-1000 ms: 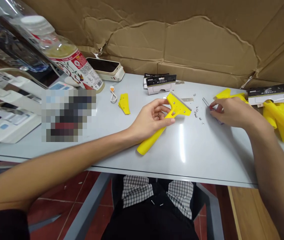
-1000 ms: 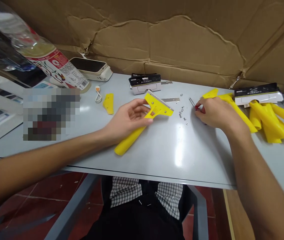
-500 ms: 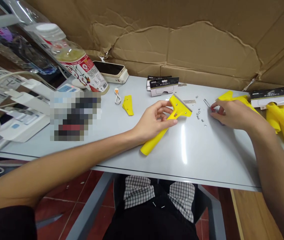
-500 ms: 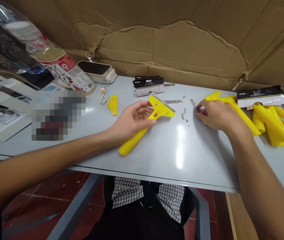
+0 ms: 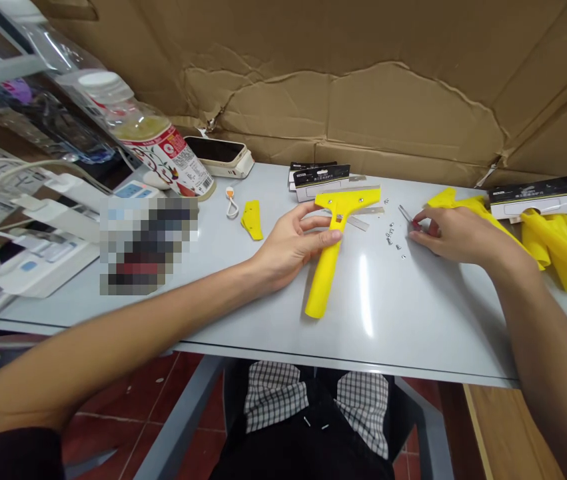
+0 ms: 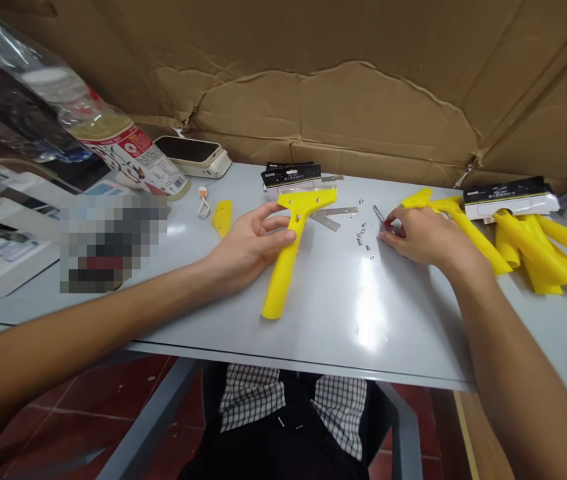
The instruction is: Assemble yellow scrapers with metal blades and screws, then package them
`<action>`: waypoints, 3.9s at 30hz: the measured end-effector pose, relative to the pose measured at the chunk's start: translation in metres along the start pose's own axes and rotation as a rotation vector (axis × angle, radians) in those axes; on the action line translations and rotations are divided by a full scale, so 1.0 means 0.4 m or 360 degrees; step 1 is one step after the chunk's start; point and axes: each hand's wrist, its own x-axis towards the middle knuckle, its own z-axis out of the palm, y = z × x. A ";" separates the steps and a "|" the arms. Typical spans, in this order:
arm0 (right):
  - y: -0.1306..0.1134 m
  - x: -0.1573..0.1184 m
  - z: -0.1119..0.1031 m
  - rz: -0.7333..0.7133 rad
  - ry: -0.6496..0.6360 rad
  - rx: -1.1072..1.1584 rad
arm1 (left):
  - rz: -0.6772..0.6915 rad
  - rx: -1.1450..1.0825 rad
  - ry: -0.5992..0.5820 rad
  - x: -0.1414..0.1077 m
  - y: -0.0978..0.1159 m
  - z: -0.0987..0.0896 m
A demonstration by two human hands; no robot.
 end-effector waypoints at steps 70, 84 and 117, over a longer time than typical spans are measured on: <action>-0.160 -0.038 0.008 0.0068 0.0397 0.2687 | -0.0127 0.0924 -0.0792 -0.006 0.017 -0.016; -0.240 -0.058 0.072 -0.0198 -0.0204 0.2619 | -0.0110 0.0755 -0.0746 -0.030 -0.019 0.011; -0.185 -0.046 0.018 0.0104 0.0131 0.2744 | 0.0172 0.0426 0.0484 0.136 0.121 -0.119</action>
